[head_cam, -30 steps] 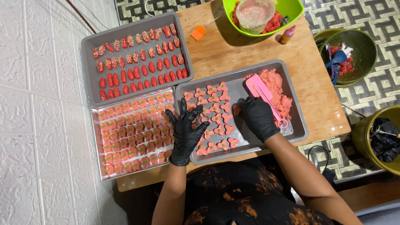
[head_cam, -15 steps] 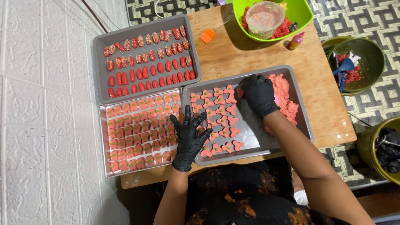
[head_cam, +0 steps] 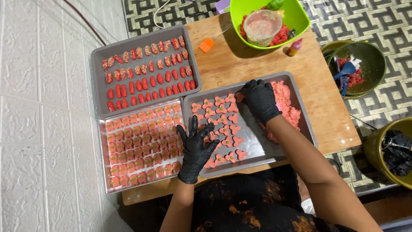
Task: Shaping pink dough into small bows and arranging them on a baking tray.
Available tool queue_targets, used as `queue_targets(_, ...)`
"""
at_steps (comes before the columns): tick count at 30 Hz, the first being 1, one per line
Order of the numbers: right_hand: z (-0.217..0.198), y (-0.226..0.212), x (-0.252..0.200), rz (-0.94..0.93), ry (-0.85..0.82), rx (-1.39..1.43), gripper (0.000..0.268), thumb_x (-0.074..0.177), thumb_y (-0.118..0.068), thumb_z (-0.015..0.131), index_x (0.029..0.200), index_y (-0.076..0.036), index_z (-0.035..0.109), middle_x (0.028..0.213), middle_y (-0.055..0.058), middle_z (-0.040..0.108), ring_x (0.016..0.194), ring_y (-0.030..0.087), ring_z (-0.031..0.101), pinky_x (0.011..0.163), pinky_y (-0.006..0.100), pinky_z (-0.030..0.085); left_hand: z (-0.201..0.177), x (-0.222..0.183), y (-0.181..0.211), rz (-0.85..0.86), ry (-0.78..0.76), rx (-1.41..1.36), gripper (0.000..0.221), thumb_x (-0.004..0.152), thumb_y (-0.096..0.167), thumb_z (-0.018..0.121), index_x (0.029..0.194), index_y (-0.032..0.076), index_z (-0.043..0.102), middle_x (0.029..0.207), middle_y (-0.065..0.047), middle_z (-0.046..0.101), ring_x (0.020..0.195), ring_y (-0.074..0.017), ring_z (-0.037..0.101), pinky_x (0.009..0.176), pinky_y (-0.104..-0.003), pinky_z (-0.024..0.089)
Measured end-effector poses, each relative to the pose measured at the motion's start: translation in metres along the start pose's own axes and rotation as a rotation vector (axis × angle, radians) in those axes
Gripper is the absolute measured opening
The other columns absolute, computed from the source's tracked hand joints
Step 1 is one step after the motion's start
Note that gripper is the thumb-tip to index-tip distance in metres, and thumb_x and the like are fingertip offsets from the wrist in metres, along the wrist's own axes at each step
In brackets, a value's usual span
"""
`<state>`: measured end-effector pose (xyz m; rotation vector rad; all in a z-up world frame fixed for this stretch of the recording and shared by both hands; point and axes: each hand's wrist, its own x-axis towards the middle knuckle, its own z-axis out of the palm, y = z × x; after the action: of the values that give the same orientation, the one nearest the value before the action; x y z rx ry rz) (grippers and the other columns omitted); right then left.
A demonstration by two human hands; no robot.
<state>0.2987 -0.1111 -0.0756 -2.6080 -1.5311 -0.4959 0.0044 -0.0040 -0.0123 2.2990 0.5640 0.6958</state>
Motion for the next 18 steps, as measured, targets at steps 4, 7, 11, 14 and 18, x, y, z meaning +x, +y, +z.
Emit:
queue_targets(4,-0.024,0.012,-0.016,-0.008,-0.068,0.021,0.039,0.084,-0.041,0.072,0.116,-0.019,0.066,0.097,0.010,0.062,0.096,0.036,0.067,0.077,0.050,0.053,0.010,0.000,-0.003,0.047,-0.015,0.040,0.058,0.086,0.041,0.082,0.139,0.034,0.061,0.084,0.000,0.076,0.142,-0.0267,0.045,0.123,-0.070,0.000)
queue_targets(7,-0.061,0.010,-0.036,0.046,-0.048,0.029,0.029,0.083,-0.041,0.075,0.105,-0.021,0.072,0.101,0.008,0.064,0.098,0.033,0.066,0.080,0.048,0.052,0.005,0.005,0.010,0.005,-0.099,0.066,0.060,0.077,0.055,0.084,0.133,0.043,0.066,0.122,0.012,0.073,0.141,-0.0227,0.048,0.123,-0.063,0.014)
queue_targets(11,-0.080,0.008,-0.071,0.070,-0.069,0.095,0.027,0.089,-0.043,0.069,0.107,-0.024,0.072,0.115,0.006,0.064,0.108,0.033,0.064,0.082,0.046,0.053,0.009,0.011,0.018,0.057,-0.101,-0.034,0.050,0.090,0.042,0.078,0.136,0.030,0.064,0.123,-0.005,0.073,0.136,-0.0363,0.051,0.119,-0.069,0.020)
queue_targets(14,-0.089,0.007,-0.094,0.155,-0.108,0.157,0.031,0.091,-0.047,0.064,0.117,-0.030,0.070,0.128,0.004,0.061,0.121,0.032,0.059,0.091,0.047,0.052,0.034,-0.002,-0.011,0.110,-0.089,0.066,0.052,0.089,0.048,0.076,0.138,0.033,0.062,0.127,-0.002,0.071,0.144,-0.0326,0.042,0.121,-0.066,0.007)
queue_targets(18,-0.073,0.008,-0.120,0.230,-0.023,0.099,0.034,0.087,-0.049,0.067,0.118,-0.037,0.070,0.141,0.002,0.059,0.133,0.032,0.055,0.099,0.049,0.048,0.045,-0.009,-0.024,0.145,-0.065,0.097,0.050,0.089,0.048,0.074,0.137,0.036,0.062,0.131,0.001,0.070,0.152,-0.0267,0.029,0.122,-0.063,-0.004)
